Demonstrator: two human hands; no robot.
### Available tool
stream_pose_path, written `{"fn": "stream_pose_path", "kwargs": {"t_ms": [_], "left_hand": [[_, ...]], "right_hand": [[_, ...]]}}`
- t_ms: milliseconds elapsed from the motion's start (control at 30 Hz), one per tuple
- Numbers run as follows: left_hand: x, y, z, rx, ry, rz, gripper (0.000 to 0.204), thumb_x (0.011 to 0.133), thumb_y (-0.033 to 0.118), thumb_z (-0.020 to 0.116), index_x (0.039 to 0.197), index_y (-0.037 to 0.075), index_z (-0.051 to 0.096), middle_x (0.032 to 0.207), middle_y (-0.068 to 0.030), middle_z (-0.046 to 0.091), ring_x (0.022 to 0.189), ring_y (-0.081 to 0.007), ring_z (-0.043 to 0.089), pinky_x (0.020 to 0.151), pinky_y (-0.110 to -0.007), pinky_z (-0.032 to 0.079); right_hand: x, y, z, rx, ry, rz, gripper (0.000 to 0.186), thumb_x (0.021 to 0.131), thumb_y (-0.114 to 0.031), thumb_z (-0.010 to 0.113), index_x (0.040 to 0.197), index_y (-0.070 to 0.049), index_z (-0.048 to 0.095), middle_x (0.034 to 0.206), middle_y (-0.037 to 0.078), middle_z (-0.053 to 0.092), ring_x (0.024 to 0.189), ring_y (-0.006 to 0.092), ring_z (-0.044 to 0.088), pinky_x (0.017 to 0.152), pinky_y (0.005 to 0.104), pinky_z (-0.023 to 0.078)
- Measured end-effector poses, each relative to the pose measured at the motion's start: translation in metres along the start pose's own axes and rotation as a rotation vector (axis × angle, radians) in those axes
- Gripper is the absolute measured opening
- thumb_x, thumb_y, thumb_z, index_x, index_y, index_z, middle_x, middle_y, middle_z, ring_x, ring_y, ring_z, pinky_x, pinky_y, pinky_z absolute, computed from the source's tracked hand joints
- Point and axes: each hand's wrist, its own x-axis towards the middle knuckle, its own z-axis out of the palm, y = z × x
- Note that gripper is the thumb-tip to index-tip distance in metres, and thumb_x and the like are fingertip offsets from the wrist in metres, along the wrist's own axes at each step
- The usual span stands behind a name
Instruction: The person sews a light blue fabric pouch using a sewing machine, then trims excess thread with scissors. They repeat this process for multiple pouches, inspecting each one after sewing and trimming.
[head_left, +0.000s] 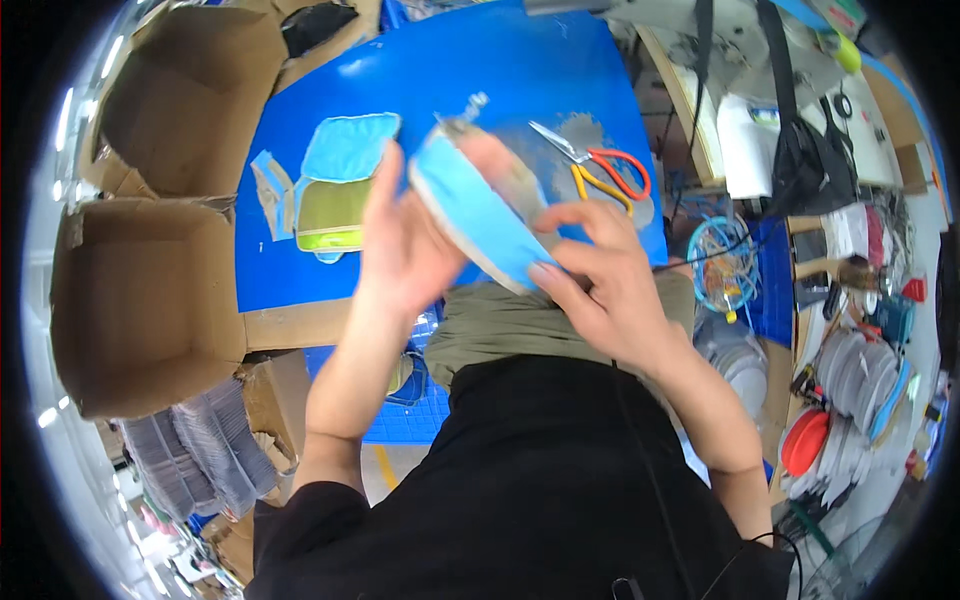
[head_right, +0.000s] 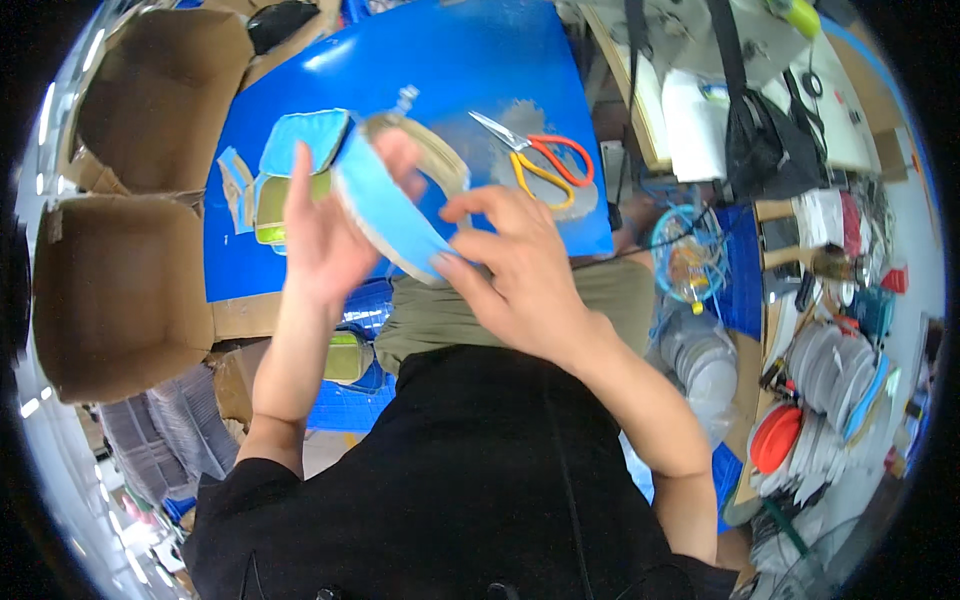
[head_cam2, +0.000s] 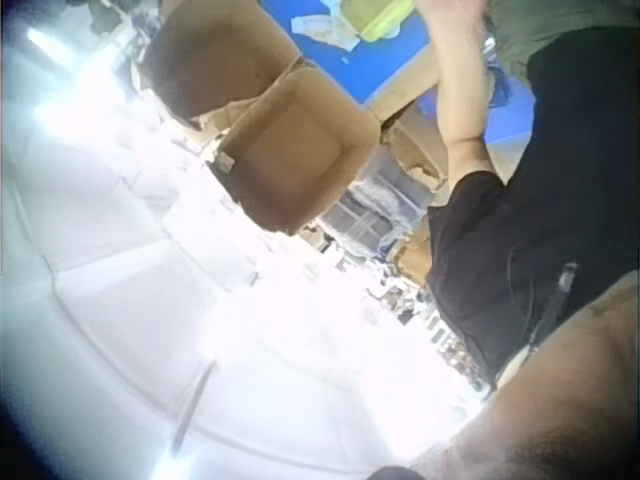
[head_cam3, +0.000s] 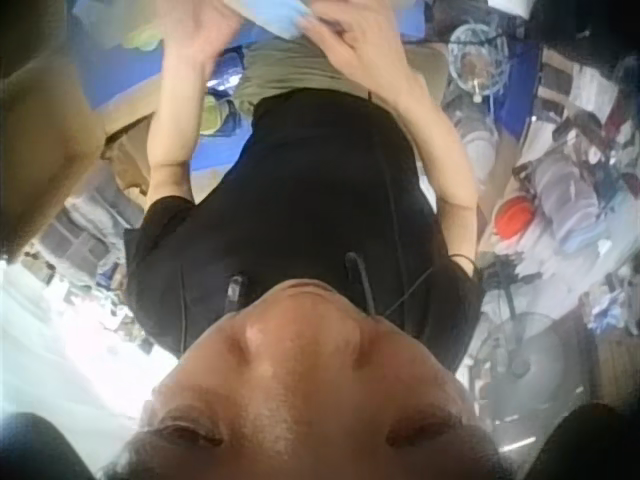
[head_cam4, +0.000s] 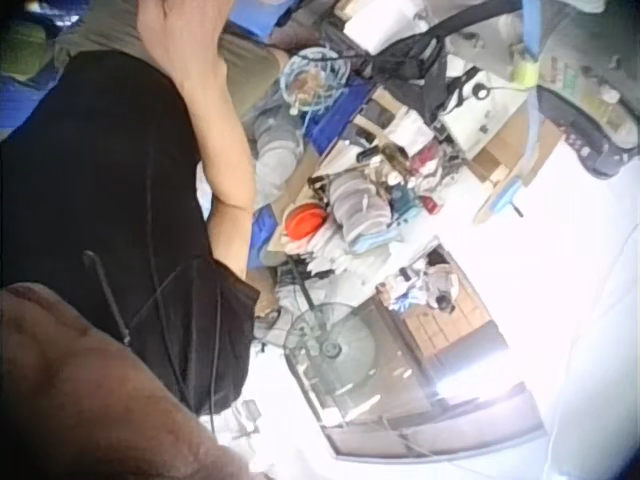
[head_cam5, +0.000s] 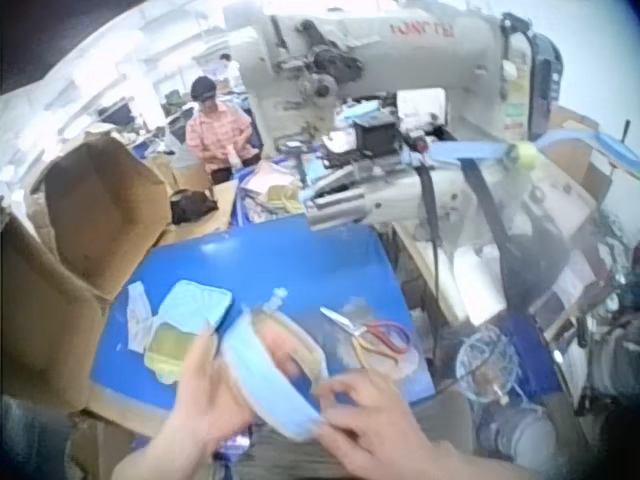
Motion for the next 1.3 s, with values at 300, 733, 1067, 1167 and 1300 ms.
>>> {"fn": "stream_pose_path", "kwargs": {"t_ms": [300, 733, 1067, 1167, 1300], "left_hand": [[-0.012, -0.021, 0.030, 0.525, 0.134, 0.210, 0.035, 0.102, 0.021, 0.067, 0.131, 0.001, 0.061, 0.123, -0.0172, 0.071, 0.116, -0.0330, 0.069, 0.100, -0.046, 0.058], [-0.004, -0.009, 0.019, 0.307, -0.041, 0.302, 0.030, 0.105, 0.018, 0.062, 0.133, 0.007, 0.061, 0.123, -0.0130, 0.072, 0.110, -0.0291, 0.071, 0.097, -0.043, 0.060], [-0.005, -0.004, 0.013, 0.279, -0.041, 0.329, 0.029, 0.105, 0.017, 0.061, 0.132, 0.008, 0.063, 0.124, -0.0120, 0.072, 0.110, -0.0291, 0.072, 0.096, -0.042, 0.061], [-0.005, -0.002, 0.010, 0.293, -0.036, 0.344, 0.030, 0.106, 0.017, 0.059, 0.135, 0.009, 0.060, 0.127, -0.0114, 0.071, 0.113, -0.0270, 0.071, 0.097, -0.041, 0.061], [-0.006, 0.001, 0.005, 0.292, -0.017, 0.377, 0.032, 0.106, 0.016, 0.060, 0.137, 0.008, 0.059, 0.127, -0.0124, 0.071, 0.115, -0.0271, 0.070, 0.099, -0.041, 0.060]], "right_hand": [[0.004, -0.014, 0.004, 0.462, 0.003, 0.400, 0.023, 0.092, -0.022, 0.077, 0.089, 0.001, 0.074, 0.076, 0.009, 0.063, 0.065, 0.0160, 0.056, 0.059, 0.0327, 0.042], [0.005, -0.023, -0.013, 0.512, 0.129, 0.388, 0.017, 0.088, -0.015, 0.081, 0.095, -0.001, 0.077, 0.079, 0.006, 0.067, 0.068, 0.0087, 0.060, 0.060, 0.0280, 0.045], [0.011, -0.016, -0.007, 0.502, 0.105, 0.401, 0.014, 0.090, -0.013, 0.078, 0.098, -0.002, 0.078, 0.080, 0.007, 0.067, 0.067, 0.0108, 0.059, 0.060, 0.0285, 0.045], [0.014, -0.014, -0.007, 0.469, 0.096, 0.395, 0.013, 0.089, -0.012, 0.078, 0.099, -0.002, 0.078, 0.080, 0.008, 0.067, 0.067, 0.0126, 0.059, 0.060, 0.0296, 0.045], [0.020, -0.009, 0.000, 0.449, 0.081, 0.365, 0.012, 0.087, -0.009, 0.078, 0.098, -0.002, 0.078, 0.079, 0.009, 0.067, 0.065, 0.0138, 0.058, 0.059, 0.0307, 0.044]]}}
